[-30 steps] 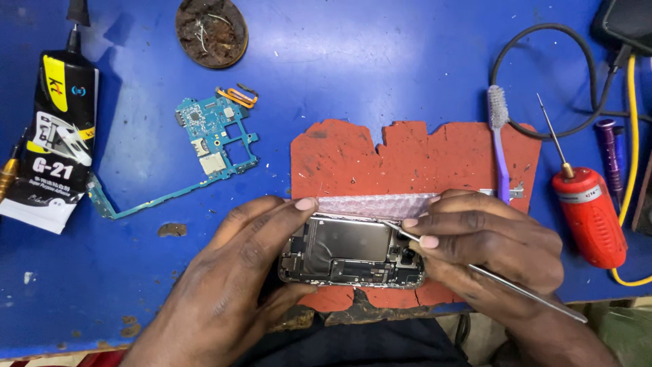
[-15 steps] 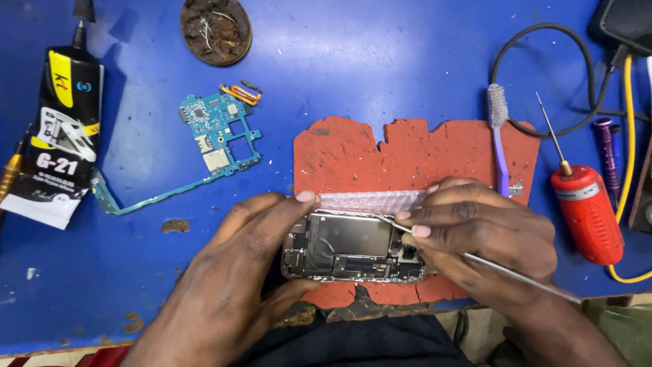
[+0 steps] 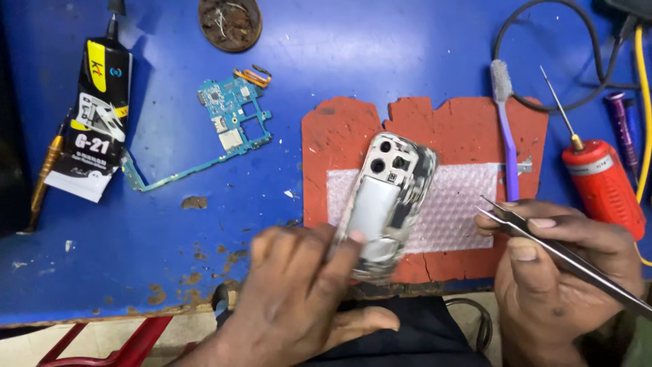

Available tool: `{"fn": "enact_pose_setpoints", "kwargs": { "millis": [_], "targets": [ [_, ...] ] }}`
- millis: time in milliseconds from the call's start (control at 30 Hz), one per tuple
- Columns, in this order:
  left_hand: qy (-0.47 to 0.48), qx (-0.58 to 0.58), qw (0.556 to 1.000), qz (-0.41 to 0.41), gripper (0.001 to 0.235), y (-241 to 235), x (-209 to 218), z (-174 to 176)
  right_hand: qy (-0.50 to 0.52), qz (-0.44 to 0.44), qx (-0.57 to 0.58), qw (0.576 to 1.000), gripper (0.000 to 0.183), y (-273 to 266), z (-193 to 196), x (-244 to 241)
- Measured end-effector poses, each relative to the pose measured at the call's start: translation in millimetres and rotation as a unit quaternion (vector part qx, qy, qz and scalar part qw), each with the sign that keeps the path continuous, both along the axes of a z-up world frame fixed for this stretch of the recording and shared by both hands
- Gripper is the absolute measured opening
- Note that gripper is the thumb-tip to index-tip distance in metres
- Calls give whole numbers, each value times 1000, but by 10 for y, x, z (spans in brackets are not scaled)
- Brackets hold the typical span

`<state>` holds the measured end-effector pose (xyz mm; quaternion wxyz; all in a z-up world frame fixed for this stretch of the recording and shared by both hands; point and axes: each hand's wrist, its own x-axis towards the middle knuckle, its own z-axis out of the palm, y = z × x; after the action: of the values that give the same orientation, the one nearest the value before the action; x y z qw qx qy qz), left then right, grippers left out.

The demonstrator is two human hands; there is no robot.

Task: The person uses tweezers and a hot air gun to remove and reposition small components on a disassembled smartphone. They repeatedly heat and scrape areas around the camera module and battery, then use tweezers to lift and place parts.

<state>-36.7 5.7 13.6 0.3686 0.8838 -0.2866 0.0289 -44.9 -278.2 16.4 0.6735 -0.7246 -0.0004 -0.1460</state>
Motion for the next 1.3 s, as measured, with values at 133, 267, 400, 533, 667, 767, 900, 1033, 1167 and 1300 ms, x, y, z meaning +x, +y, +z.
{"fn": "enact_pose_setpoints", "kwargs": {
  "millis": [133, 267, 400, 533, 667, 767, 900, 1033, 1167, 1300],
  "targets": [
    [16, -66, 994, -90, 54, 28, 139, 140, 3, -25, -1, 1000, 20, -53, -56, -204],
    [27, -13, 992, -123, 66, -26, 477, 278, 4, -39, -67, 997, 21, -124, -128, -437],
    [-1, 5, 973, -233, 79, -248, 813, 284, 3, -2, -202, 979, 24, -104, -91, -536],
    [-12, 40, 959, -281, 94, -408, 965, 341, 5, 24, -233, 972, 24, -86, 16, -510],
    [-4, 78, 964, -253, 74, -405, 987, 393, 17, 87, -269, 959, 23, -107, 90, -463],
    [-11, 80, 973, -216, 67, -381, 965, 365, 36, 96, -244, 964, 24, -92, 94, -463],
    [4, 56, 981, -185, 64, -362, 930, 311, 109, 67, -156, 979, 25, -64, 71, -453],
    [8, 30, 984, -177, 68, -359, 922, 284, 114, 110, -197, 967, 24, -83, 90, -406],
    [24, 46, 982, -182, 65, -353, 924, 261, 109, 112, -232, 960, 26, -72, 88, -403],
    [26, 48, 982, -181, 65, -349, 927, 253, 93, 111, -177, 974, 24, -60, 67, -373]
  ]
}}
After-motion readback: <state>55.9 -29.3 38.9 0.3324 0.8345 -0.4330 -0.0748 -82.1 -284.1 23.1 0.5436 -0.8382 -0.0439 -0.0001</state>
